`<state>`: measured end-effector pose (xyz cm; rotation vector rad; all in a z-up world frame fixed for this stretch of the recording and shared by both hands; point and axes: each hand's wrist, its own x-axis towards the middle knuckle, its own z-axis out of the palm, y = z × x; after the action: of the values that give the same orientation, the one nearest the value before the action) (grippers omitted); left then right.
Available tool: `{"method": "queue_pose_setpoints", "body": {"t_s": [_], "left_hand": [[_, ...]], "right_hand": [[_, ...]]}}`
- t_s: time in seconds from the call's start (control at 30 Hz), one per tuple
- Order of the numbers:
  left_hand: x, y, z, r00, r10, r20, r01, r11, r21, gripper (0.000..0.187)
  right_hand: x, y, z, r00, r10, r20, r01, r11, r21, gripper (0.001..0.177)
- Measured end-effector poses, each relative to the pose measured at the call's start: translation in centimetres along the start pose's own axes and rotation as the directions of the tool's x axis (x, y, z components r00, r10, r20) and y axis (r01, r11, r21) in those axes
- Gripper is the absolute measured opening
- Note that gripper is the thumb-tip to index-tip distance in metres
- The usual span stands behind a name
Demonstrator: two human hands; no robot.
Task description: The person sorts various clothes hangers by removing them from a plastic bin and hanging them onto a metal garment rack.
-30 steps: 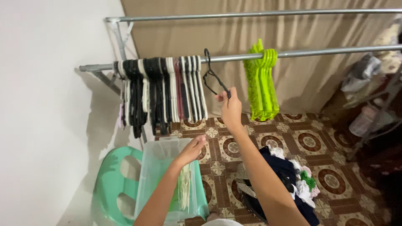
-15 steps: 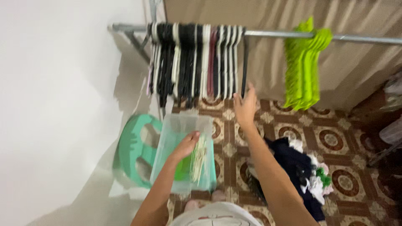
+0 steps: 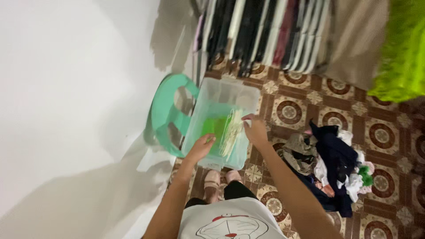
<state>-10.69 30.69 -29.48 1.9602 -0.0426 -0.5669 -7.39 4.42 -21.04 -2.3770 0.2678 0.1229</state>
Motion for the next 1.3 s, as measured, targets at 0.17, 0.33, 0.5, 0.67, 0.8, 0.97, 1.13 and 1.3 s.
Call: {"method": "queue_pose_setpoints", "body": {"t_s": [0.17,0.33,0.5,0.67,0.8,0.97,1.13,1.3], "left_hand": [[-1.6,-5.6,2.5,0.995,-0.008,-0.097,-0.012,0.979,-0.204,0.053],[-5.2,-3.8,2.9,0.971,0.015,-0.238,-0.033,0.997,-0.072,0.047],[-7.1,-2.0,2.9,0.968,-0.112,-0.225,0.062,0.974,-0.217,0.049],[-7.4,-1.1,2.8,0.944,-0.208,-0.257,0.136,0.953,-0.27,0.049],[-7.1,-0.9,3.6,0.933,-0.236,-0.271,0.159,0.947,-0.279,0.048],[-6.8,0.0,4.8,0.91,-0.269,-0.315,0.126,0.904,-0.409,0.047],[-6.6,1.4,4.7,0.9,-0.278,-0.336,0.154,0.924,-0.35,0.044],[-6.5,1.4,4.9,0.889,-0.293,-0.351,0.163,0.921,-0.354,0.045]], "right_hand": [[5.1,2.3,6.8,0.889,-0.137,0.436,0.34,0.836,-0.431,0.022],[8.7,7.5,12.3,0.739,-0.088,0.668,0.573,0.604,-0.554,0.029],[11.1,10.6,15.3,0.661,-0.015,0.75,0.707,0.346,-0.616,0.04],[12.0,9.0,14.6,0.61,0.2,0.767,0.746,0.18,-0.641,0.067],[12.4,7.7,13.9,0.563,0.266,0.782,0.756,0.216,-0.618,0.072],[12.7,7.8,14.4,0.44,0.223,0.87,0.883,0.073,-0.465,0.077],[12.8,7.8,13.8,0.467,0.236,0.852,0.858,0.111,-0.501,0.071],[12.8,7.7,13.8,0.487,0.23,0.843,0.839,0.145,-0.524,0.075]]}}
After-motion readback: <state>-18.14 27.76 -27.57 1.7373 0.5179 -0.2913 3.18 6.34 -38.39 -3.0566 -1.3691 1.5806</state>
